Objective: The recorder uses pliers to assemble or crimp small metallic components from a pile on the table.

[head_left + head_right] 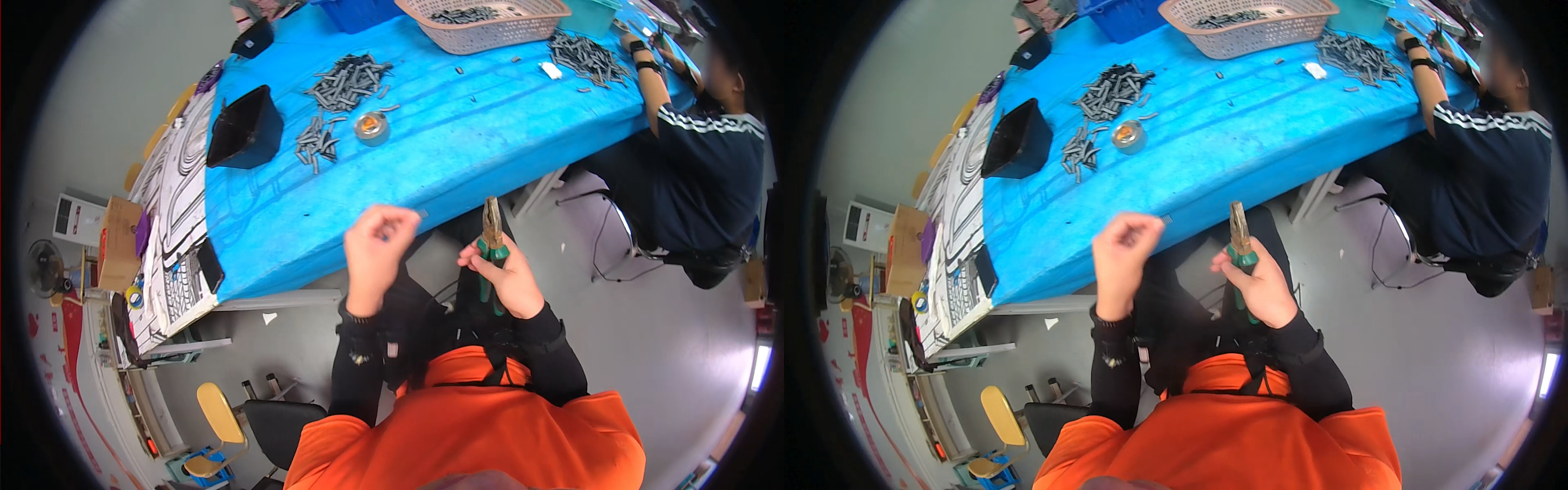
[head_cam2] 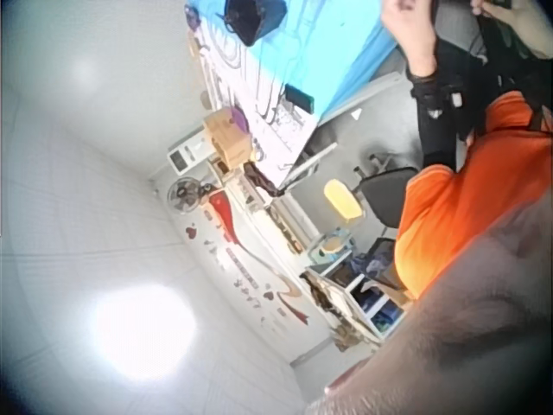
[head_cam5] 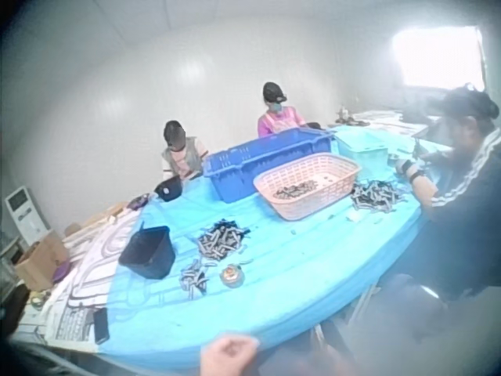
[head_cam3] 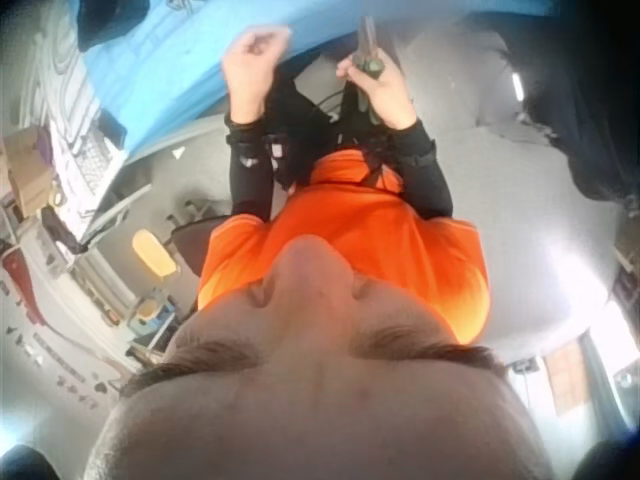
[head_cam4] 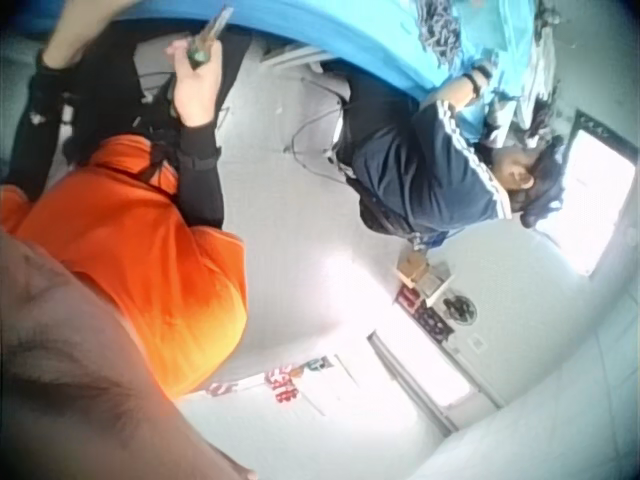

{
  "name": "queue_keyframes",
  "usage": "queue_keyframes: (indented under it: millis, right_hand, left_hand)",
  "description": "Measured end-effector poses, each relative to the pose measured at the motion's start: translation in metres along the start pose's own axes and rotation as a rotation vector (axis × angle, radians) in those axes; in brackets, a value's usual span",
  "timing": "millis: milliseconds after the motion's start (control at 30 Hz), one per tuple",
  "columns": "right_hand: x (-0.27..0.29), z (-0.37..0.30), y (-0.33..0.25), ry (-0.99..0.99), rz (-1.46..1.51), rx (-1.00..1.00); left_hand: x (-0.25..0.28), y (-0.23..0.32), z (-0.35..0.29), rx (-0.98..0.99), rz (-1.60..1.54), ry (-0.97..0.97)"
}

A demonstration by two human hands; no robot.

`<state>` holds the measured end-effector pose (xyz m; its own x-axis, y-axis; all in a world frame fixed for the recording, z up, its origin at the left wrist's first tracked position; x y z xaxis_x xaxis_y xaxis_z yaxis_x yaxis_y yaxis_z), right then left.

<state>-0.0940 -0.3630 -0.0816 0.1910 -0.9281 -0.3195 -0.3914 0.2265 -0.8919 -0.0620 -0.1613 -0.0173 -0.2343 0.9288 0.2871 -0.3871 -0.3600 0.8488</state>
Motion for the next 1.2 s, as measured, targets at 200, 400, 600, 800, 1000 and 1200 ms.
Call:
queue_keyframes:
  millis: [200, 400, 600, 800, 1000, 1200]
  right_hand:
    - [0.006, -0.001, 0.022, 0.033, -0.054, -0.071]
    - [0.013, 0.003, 0.025, 0.074, -0.168, -0.063]
    - [0.016, 0.003, 0.026, 0.078, -0.120, -0.045]
    - [0.017, 0.004, 0.027, 0.069, -0.156, -0.067]
    - [0.013, 0.002, 0.025, 0.060, -0.137, -0.065]
    - [0.017, 0.004, 0.032, 0.075, -0.213, -0.024]
  left_hand:
    - [0.050, -0.033, 0.096, -0.163, 0.301, 0.186]
    - [0.048, -0.050, 0.128, -0.150, 0.448, 0.144]
    - [0.041, -0.053, 0.134, -0.147, 0.512, 0.138]
    - [0.041, -0.055, 0.135, -0.143, 0.522, 0.137]
    - [0.042, -0.050, 0.134, -0.129, 0.557, 0.130]
    - [0.072, -0.042, 0.093, -0.065, 0.254, 0.286]
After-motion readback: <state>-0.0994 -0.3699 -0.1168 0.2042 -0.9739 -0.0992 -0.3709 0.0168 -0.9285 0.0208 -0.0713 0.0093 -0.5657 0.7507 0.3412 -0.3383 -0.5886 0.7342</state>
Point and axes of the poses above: each hand's wrist, its own z-axis towards the middle knuckle, its own x-axis out of the back of the hand, y = z × x, the point moved 3 cm from there along z, towards the middle knuckle, and after that the axes turned 12 degrees about -x, right-handed, at the moved point
